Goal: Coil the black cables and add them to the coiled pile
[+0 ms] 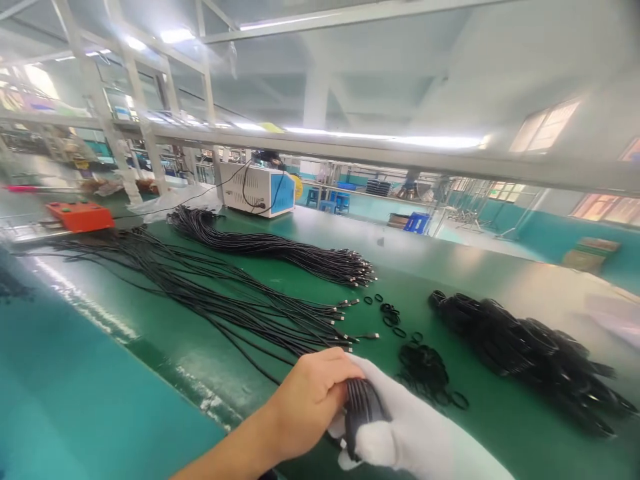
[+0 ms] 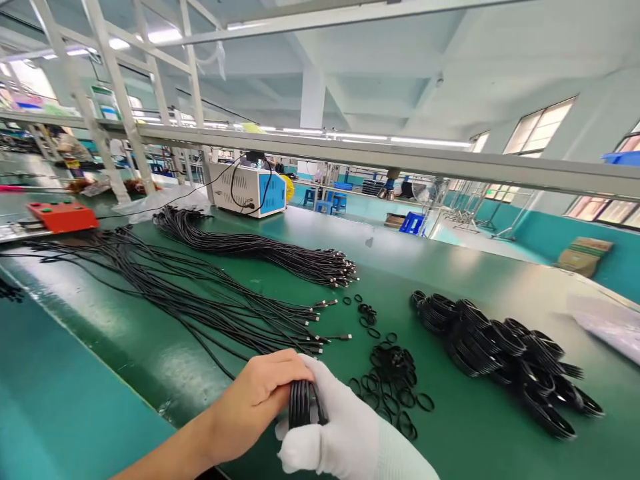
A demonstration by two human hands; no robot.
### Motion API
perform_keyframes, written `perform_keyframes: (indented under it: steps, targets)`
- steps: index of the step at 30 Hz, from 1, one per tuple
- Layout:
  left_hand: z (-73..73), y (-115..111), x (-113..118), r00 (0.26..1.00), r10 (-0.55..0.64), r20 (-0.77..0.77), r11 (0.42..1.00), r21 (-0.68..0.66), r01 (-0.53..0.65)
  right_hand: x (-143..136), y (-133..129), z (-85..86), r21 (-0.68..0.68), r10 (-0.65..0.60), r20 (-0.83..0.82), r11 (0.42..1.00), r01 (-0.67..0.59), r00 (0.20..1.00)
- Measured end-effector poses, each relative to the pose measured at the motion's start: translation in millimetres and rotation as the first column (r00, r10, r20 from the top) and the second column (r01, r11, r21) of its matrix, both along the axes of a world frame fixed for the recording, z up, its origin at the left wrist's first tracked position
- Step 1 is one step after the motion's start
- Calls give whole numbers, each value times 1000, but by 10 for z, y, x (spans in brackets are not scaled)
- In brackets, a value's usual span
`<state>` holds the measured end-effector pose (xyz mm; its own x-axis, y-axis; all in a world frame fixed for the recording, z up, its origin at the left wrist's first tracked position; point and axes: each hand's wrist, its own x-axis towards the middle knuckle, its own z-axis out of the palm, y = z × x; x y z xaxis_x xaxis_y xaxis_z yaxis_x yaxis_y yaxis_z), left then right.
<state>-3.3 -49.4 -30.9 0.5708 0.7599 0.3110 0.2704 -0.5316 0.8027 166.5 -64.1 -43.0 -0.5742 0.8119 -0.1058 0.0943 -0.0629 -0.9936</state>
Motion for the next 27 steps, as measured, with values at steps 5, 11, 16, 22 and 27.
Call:
perform_keyframes:
  steps: [5, 11, 16, 22, 27]
  targets:
    - [40, -2, 54, 996, 78, -40, 995, -55, -80, -94, -18, 106, -172, -79, -158, 984, 52, 984]
    - [55, 72, 105, 979, 204, -21, 949, -240, -203, 2, 68, -56, -265, -43, -397, 962, -70, 917]
    - [-45, 162, 171, 969, 246, -30, 918, -314, -243, 34, 128, -228, -302, -52, -421, 949, -86, 905]
    - [-163, 154, 245, 944, 330, 10, 825, -489, -283, -21, 106, -273, -298, -81, -438, 953, -60, 895]
    - [-270, 177, 264, 920, 387, -69, 864, -323, -388, -51, 95, -253, -259, -83, -368, 966, -17, 926]
